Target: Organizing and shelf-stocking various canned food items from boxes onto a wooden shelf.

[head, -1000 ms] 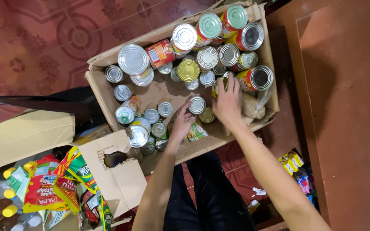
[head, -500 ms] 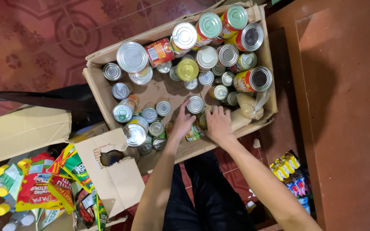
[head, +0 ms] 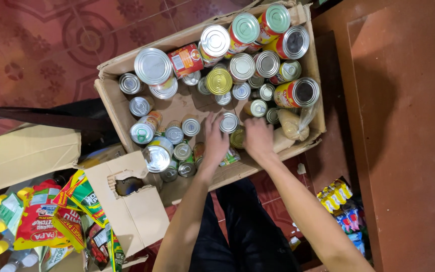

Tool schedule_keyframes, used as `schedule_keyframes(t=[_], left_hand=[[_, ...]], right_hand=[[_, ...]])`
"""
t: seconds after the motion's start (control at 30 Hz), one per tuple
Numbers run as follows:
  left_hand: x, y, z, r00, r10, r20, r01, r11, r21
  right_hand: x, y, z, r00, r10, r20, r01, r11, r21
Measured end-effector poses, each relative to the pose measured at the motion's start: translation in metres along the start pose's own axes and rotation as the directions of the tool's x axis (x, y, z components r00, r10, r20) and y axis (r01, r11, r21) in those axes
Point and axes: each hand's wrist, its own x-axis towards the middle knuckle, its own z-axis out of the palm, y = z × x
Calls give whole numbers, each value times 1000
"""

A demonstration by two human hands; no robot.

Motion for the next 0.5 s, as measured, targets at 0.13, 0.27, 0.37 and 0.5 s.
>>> schedule_keyframes(t=[0.13, 0.27, 0.37, 0.5], left_hand=[[9, 40, -8, 990, 134, 39, -137, 987, 82], [18, 46, 13, 969, 144, 200, -151, 988, 17], [25, 56, 17, 953, 19, 304, 0, 998, -63], [32, 57, 19, 902, -121, 414, 177, 979, -99]], right_hand=[[1, 3, -32, 970, 108, -218, -68, 981, 184], [13, 10, -38, 965, 33, -259, -44, 998, -40], [23, 10, -36, 984, 87, -153, -101, 991, -87], [38, 22, -7, 960, 132, -248, -156, 984, -80]])
